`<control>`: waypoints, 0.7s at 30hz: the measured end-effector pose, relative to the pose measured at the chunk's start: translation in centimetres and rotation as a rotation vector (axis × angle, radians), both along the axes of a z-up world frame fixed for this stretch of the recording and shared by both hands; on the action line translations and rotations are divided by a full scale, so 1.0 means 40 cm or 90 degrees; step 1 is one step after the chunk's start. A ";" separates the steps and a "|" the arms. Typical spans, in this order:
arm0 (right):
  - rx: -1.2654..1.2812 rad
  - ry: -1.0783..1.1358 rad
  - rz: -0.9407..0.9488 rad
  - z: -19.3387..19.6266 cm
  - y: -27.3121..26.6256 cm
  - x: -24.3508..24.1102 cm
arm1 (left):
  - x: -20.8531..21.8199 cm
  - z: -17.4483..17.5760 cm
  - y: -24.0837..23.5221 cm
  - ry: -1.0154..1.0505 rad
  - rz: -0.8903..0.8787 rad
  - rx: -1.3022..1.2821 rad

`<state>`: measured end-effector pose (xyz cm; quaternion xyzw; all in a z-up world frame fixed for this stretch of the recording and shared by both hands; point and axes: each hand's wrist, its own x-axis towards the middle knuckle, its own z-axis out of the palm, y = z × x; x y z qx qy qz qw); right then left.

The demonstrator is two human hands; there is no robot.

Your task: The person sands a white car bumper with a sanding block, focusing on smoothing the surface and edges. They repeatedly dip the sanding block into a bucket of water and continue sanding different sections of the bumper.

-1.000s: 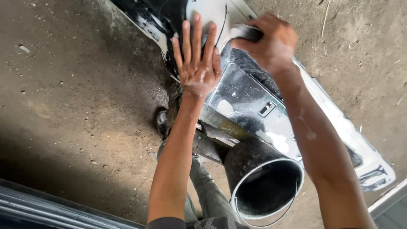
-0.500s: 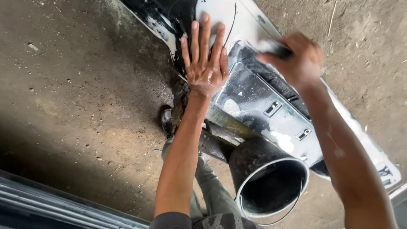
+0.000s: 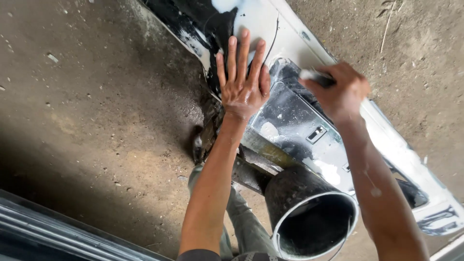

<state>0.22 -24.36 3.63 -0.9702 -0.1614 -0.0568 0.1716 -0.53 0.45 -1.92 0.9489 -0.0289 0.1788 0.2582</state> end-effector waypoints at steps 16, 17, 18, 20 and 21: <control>0.590 0.614 -0.876 0.286 -0.276 -0.923 | -0.003 -0.034 -0.070 0.038 -0.266 0.417; 0.641 0.631 -0.924 0.227 -0.289 -1.019 | -0.002 -0.026 -0.079 0.084 -0.266 0.413; 0.693 0.649 -0.972 0.167 -0.297 -1.120 | -0.009 -0.018 -0.085 0.133 -0.265 0.410; 0.721 0.627 -1.019 0.075 -0.262 -1.092 | -0.035 -0.011 -0.104 0.168 -0.271 0.332; 0.738 0.607 -1.063 0.030 -0.246 -1.077 | -0.049 -0.009 -0.114 0.207 -0.269 0.248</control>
